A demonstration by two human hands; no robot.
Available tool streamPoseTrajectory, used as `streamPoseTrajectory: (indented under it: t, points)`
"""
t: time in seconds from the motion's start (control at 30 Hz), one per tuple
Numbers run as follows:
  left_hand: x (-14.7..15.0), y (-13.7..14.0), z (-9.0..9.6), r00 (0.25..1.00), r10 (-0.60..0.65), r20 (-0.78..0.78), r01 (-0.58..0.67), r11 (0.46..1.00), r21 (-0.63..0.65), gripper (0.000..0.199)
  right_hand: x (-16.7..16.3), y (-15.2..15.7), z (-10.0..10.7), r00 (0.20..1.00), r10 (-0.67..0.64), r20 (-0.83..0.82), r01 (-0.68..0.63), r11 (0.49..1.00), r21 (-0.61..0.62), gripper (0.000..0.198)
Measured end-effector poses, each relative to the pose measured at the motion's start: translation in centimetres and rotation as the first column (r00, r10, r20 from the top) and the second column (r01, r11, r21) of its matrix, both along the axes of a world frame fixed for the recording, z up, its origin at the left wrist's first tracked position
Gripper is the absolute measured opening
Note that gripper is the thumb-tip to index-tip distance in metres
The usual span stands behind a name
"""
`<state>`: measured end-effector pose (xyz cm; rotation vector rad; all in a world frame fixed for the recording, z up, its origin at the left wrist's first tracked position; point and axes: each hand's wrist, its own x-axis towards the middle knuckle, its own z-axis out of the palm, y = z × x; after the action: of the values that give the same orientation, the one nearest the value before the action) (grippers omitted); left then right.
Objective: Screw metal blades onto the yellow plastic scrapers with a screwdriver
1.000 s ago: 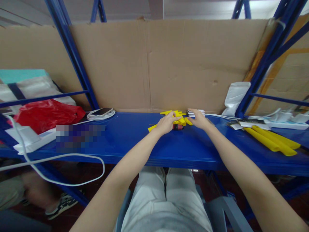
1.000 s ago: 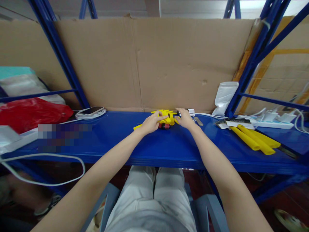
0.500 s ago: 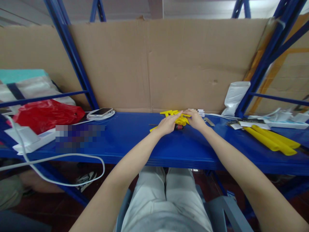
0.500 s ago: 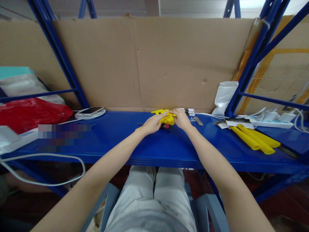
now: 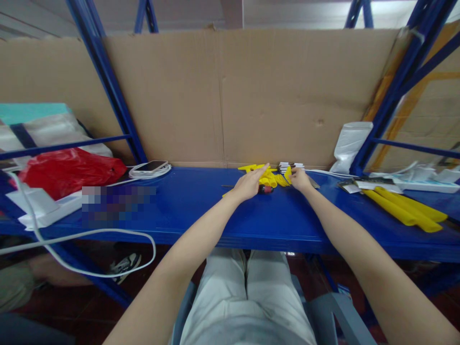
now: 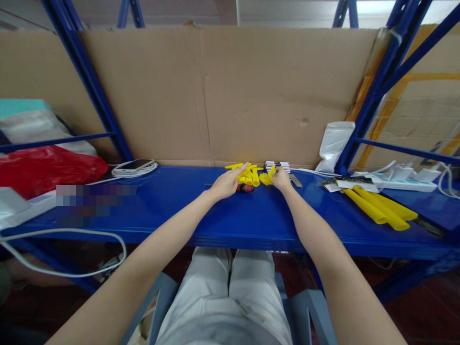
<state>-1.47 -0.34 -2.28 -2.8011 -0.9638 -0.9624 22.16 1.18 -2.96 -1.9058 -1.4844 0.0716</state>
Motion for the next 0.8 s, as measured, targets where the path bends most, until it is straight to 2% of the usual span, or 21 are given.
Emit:
streamPoseTrajectory:
  t: [0.1,0.2,0.37,0.5,0.57,0.67,0.8]
  points:
    - [-0.1,0.3,-0.2,1.0,-0.012,0.01,0.012,1.0,0.005,0.074,-0.5,-0.1,0.0,0.996,-0.048,0.072,0.059,0.986,-0.153,0.039]
    - [-0.1,0.4,-0.2,1.0,-0.021,0.013,0.021,1.0,0.015,0.075,-1.1,-0.5,0.1,0.99,-0.046,0.134,0.071,0.979,-0.191,0.037]
    - [-0.1,0.4,-0.2,1.0,-0.018,0.014,0.018,1.0,0.011,0.076,-1.6,-0.9,0.1,0.95,0.066,0.305,0.018,0.964,-0.267,0.034]
    - [-0.1,0.3,-0.2,0.999,-0.028,0.031,0.027,1.0,0.014,0.076,-1.4,-1.1,0.6,0.945,0.125,0.303,-0.042,0.963,-0.265,0.038]
    - [-0.1,0.3,-0.2,0.999,-0.023,0.036,0.023,1.0,0.006,0.075,-1.0,-1.5,1.0,0.951,0.069,0.303,0.004,0.972,-0.235,0.038]
    - [-0.1,0.2,-0.2,0.999,-0.012,0.039,0.013,1.0,-0.005,0.074,0.3,-2.3,1.7,0.946,-0.109,0.305,0.17,0.969,-0.178,0.039]
    - [-0.2,0.2,-0.1,0.999,-0.022,0.044,0.022,1.0,-0.002,0.075,2.6,-3.3,2.1,0.906,-0.311,0.287,0.372,0.909,-0.188,0.048]
